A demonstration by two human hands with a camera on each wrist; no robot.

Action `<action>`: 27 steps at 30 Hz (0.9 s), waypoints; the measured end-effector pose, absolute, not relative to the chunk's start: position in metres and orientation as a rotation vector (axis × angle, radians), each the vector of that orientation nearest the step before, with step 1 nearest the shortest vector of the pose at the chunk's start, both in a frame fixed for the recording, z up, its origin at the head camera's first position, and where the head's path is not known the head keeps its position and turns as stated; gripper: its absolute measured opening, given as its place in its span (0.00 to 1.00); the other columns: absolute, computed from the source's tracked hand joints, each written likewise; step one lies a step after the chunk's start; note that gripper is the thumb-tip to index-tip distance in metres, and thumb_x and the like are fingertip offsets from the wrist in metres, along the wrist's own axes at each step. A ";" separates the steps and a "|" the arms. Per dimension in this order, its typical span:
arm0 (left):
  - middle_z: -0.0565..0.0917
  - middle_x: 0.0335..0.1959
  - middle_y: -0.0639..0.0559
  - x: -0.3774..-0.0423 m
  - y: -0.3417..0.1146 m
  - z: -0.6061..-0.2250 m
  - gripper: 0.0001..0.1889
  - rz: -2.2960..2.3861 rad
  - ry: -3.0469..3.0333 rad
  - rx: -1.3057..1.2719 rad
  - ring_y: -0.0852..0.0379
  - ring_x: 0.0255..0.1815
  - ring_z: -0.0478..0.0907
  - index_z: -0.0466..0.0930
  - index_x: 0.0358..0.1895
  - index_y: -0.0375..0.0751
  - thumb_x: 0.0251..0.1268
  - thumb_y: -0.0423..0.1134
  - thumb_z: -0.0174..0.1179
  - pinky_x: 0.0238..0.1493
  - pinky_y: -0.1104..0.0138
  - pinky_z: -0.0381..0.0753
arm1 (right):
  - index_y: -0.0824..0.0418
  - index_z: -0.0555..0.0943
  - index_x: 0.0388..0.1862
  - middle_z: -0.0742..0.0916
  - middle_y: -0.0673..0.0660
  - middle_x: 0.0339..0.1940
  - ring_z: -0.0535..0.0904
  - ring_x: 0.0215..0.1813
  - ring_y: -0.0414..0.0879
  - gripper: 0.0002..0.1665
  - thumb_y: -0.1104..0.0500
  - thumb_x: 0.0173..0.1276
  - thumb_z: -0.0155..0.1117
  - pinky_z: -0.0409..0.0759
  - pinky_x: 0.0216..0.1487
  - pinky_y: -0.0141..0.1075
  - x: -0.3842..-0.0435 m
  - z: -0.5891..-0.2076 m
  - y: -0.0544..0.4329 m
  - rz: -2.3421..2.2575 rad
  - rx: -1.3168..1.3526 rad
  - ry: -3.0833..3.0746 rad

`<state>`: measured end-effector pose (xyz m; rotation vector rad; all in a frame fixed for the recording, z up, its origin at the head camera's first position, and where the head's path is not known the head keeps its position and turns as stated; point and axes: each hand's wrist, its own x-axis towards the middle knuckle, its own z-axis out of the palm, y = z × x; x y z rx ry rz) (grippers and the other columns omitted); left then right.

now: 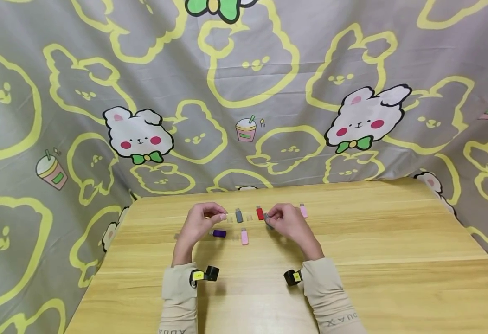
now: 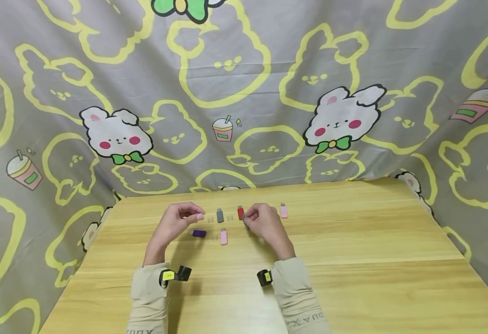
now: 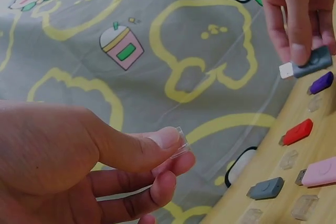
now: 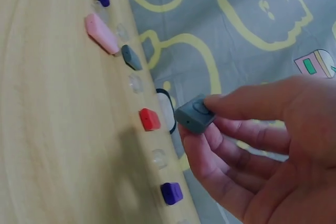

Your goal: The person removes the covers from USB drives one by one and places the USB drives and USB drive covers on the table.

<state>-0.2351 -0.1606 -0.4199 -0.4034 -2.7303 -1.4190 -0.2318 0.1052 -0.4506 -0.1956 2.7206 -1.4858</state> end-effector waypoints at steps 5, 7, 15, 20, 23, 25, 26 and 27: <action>0.88 0.34 0.49 -0.235 -0.158 -0.420 0.02 -1.398 -2.744 -0.400 0.53 0.35 0.82 0.88 0.37 0.34 0.68 0.30 0.68 0.38 0.64 0.78 | 0.63 0.86 0.32 0.86 0.52 0.26 0.80 0.30 0.42 0.04 0.65 0.64 0.75 0.79 0.35 0.35 -0.230 -0.457 0.098 -1.430 -0.135 2.747; 0.88 0.34 0.49 -0.235 -0.156 -0.420 0.02 -1.395 -2.753 -0.414 0.54 0.36 0.82 0.88 0.38 0.34 0.67 0.30 0.68 0.39 0.63 0.79 | 0.62 0.86 0.32 0.86 0.51 0.26 0.80 0.29 0.42 0.04 0.65 0.63 0.75 0.79 0.33 0.35 -0.230 -0.460 0.095 -1.414 -0.128 2.746; 0.89 0.34 0.51 -0.235 -0.145 -0.422 0.02 -1.371 -2.772 -0.480 0.55 0.36 0.83 0.88 0.38 0.34 0.67 0.30 0.68 0.42 0.61 0.81 | 0.62 0.86 0.32 0.86 0.51 0.25 0.78 0.26 0.42 0.05 0.64 0.64 0.76 0.76 0.27 0.34 -0.230 -0.467 0.091 -1.393 -0.088 2.739; 0.88 0.34 0.52 -0.234 -0.139 -0.423 0.02 -1.355 -2.806 -0.466 0.56 0.35 0.82 0.89 0.38 0.36 0.66 0.29 0.68 0.40 0.61 0.80 | 0.61 0.86 0.30 0.85 0.50 0.25 0.78 0.26 0.43 0.06 0.62 0.63 0.77 0.75 0.29 0.35 -0.230 -0.472 0.090 -1.312 -0.083 2.794; 0.88 0.35 0.52 -0.234 -0.136 -0.425 0.02 -1.361 -2.812 -0.491 0.56 0.36 0.82 0.89 0.38 0.35 0.66 0.29 0.68 0.41 0.62 0.80 | 0.59 0.85 0.28 0.85 0.50 0.25 0.78 0.27 0.45 0.08 0.61 0.63 0.77 0.76 0.31 0.37 -0.230 -0.474 0.089 -1.250 -0.072 2.845; 0.88 0.35 0.51 -0.235 -0.135 -0.426 0.02 -1.369 -2.813 -0.518 0.55 0.36 0.82 0.89 0.38 0.35 0.66 0.28 0.68 0.40 0.62 0.80 | 0.59 0.84 0.26 0.85 0.50 0.24 0.78 0.28 0.46 0.10 0.60 0.63 0.77 0.76 0.32 0.39 -0.230 -0.474 0.089 -1.210 -0.058 2.881; 0.88 0.36 0.51 -0.235 -0.133 -0.427 0.02 -1.372 -2.817 -0.525 0.56 0.36 0.82 0.88 0.38 0.34 0.66 0.28 0.68 0.40 0.63 0.80 | 0.59 0.84 0.25 0.85 0.51 0.24 0.78 0.28 0.47 0.11 0.59 0.63 0.77 0.76 0.32 0.40 -0.229 -0.474 0.089 -1.192 -0.051 2.897; 0.88 0.36 0.51 -0.235 -0.132 -0.428 0.02 -1.368 -2.822 -0.531 0.56 0.36 0.81 0.88 0.38 0.34 0.67 0.28 0.68 0.39 0.63 0.80 | 0.59 0.83 0.25 0.85 0.51 0.23 0.78 0.27 0.47 0.11 0.59 0.63 0.78 0.76 0.31 0.40 -0.229 -0.474 0.089 -1.178 -0.045 2.909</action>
